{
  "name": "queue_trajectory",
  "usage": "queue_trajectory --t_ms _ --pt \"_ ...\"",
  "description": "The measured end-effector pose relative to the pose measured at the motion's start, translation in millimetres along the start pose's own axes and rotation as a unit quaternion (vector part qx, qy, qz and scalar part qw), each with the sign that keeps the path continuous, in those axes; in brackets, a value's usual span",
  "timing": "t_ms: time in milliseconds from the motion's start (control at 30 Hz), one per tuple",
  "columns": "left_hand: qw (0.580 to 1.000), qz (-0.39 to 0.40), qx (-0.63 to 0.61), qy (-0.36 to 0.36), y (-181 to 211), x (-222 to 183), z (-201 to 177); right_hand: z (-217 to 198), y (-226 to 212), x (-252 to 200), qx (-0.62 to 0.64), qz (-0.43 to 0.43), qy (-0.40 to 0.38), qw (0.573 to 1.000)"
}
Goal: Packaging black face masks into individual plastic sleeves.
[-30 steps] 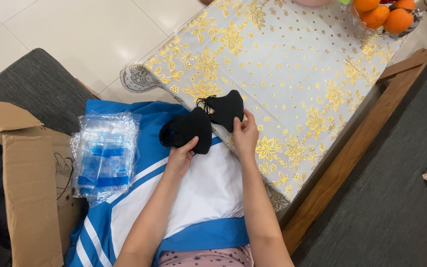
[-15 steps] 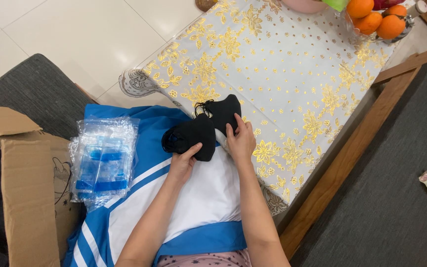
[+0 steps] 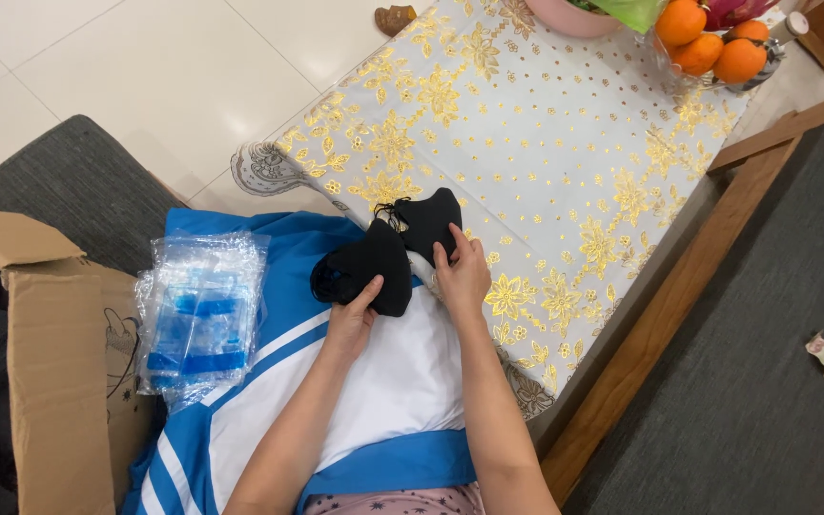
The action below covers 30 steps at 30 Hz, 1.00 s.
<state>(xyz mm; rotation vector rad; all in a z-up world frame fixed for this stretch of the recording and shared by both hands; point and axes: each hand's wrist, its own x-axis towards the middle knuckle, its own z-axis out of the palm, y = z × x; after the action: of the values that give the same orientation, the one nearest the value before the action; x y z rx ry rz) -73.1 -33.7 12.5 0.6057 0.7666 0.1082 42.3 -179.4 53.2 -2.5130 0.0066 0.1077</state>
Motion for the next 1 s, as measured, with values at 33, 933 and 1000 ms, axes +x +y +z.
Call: queue_trajectory --t_ms 33,933,1000 --pt "1.000 0.000 0.000 -0.001 8 -10 6 0 0 -1 0.000 0.000 0.001 1.000" --pt "0.993 -0.014 0.115 0.022 30 -33 27 -12 -57 -78 0.130 -0.258 0.128 0.949" --pt "0.994 -0.032 0.096 0.027 27 -33 27 -5 -51 -81 0.197 -0.238 0.110 0.945"
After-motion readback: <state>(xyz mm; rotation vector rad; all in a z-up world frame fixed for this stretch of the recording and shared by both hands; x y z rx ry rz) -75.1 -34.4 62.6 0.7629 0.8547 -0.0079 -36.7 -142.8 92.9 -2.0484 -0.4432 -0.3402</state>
